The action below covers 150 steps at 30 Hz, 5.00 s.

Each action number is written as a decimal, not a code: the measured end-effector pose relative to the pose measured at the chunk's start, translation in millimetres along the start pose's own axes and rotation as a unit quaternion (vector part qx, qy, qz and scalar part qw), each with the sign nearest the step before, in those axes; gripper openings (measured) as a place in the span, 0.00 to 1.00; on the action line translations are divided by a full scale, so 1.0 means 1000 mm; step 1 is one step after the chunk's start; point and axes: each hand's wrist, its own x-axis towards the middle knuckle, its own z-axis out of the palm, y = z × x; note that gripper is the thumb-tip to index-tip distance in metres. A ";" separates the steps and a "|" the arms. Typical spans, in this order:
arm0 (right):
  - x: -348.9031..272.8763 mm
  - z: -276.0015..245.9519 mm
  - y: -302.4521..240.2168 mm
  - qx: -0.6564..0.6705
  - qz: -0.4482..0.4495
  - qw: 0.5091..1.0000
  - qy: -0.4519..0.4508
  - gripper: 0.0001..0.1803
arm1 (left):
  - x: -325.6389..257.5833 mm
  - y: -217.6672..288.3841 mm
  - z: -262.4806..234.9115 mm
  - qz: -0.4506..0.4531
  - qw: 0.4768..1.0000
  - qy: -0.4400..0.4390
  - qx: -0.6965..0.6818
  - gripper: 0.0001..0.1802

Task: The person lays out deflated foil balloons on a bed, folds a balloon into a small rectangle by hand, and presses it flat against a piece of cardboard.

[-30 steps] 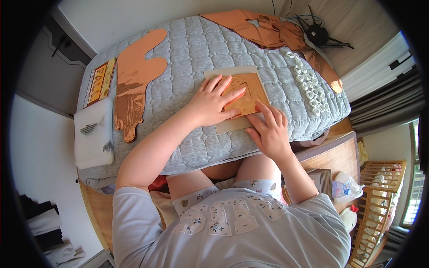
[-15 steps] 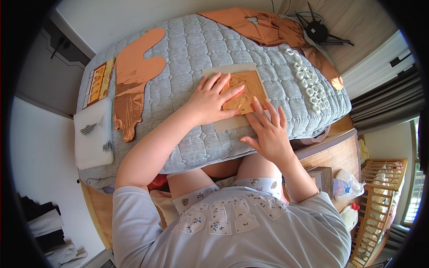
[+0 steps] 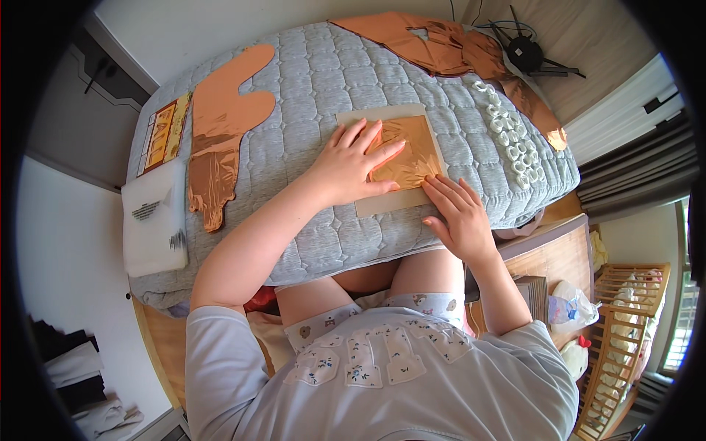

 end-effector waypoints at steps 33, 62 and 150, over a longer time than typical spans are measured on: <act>0.107 0.034 0.019 0.000 -0.050 0.994 -0.097 0.49 | 0.000 -0.011 -0.010 -0.042 0.990 -0.025 -0.133 0.70; 0.108 0.034 0.014 -0.032 -0.068 0.994 -0.083 0.50 | -0.049 0.004 -0.032 0.009 1.000 -0.013 -0.012 0.36; 0.102 0.046 0.032 0.010 -0.058 0.997 -0.041 0.51 | -0.106 0.050 -0.069 -0.110 0.990 -0.067 0.065 0.33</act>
